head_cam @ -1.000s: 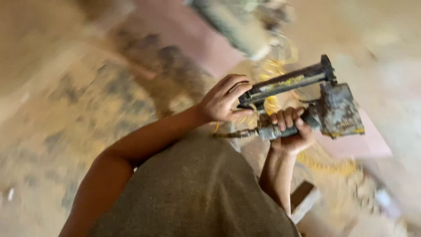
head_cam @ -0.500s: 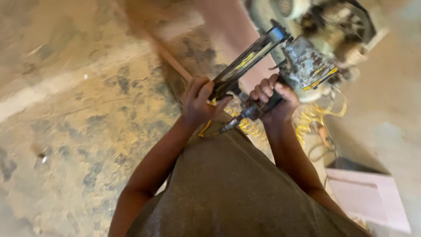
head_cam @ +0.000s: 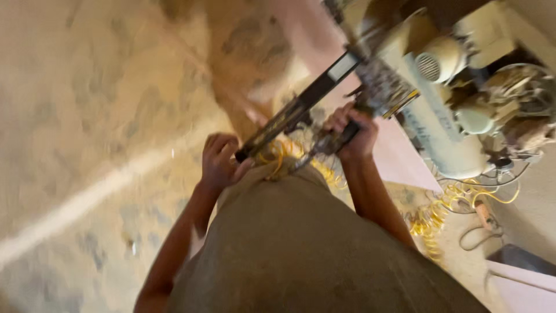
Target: The person assembles a wooden frame on a workbench. They apply glue from a plastic bottle into the frame's compartments, position a plywood panel on top, tap it into place with a hammer, and then drive nails with a pneumatic nail gun along the panel edge.
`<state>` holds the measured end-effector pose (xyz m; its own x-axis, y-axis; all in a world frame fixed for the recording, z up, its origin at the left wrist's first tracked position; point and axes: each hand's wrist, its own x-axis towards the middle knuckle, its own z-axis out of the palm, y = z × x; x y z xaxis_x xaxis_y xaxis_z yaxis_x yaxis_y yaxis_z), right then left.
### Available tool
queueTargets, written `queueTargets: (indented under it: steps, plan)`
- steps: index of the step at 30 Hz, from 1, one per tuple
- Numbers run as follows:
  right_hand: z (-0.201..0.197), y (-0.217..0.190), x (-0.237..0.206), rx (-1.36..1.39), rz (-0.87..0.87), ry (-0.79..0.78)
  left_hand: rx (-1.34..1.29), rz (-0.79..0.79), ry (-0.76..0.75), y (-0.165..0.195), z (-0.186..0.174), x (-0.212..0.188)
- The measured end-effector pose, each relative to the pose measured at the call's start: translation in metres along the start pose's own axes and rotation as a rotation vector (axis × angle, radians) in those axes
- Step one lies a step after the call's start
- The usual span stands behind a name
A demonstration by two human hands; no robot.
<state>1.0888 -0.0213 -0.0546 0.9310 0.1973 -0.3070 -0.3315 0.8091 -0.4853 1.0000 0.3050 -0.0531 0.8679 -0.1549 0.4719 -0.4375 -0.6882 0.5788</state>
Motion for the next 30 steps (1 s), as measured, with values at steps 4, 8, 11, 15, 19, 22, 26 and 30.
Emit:
queueTargets:
  steps: [4,8,11,15,19,22,26,30]
  plan:
    - [0.020,-0.022,0.049,-0.117,-0.054,0.092,-0.268,-0.196,-0.033,-0.040,0.043,0.083]
    - [0.035,-0.022,0.095,-0.395,-0.213,0.088,-1.030,-0.557,-0.078,-0.066,0.152,0.205]
    - [0.031,-0.015,0.133,-0.704,-0.205,0.181,-1.551,-0.708,-0.090,-0.079,0.233,0.267]
    - [0.013,-0.007,0.205,-1.143,-0.412,0.272,-1.988,-0.999,-0.105,-0.104,0.311,0.314]
    - [-0.007,-0.017,0.267,-1.160,-0.307,0.504,-1.855,-1.367,-0.289,-0.156,0.356,0.366]
    - [-0.010,-0.031,0.297,-0.971,-0.043,0.725,-1.442,-1.375,-0.285,-0.219,0.378,0.422]
    - [-0.006,-0.064,0.320,-0.784,0.056,0.884,-0.699,-1.019,-0.301,-0.287,0.405,0.521]
    - [0.006,-0.085,0.325,-0.744,0.005,0.939,-0.207,-0.650,-0.218,-0.312,0.418,0.611]
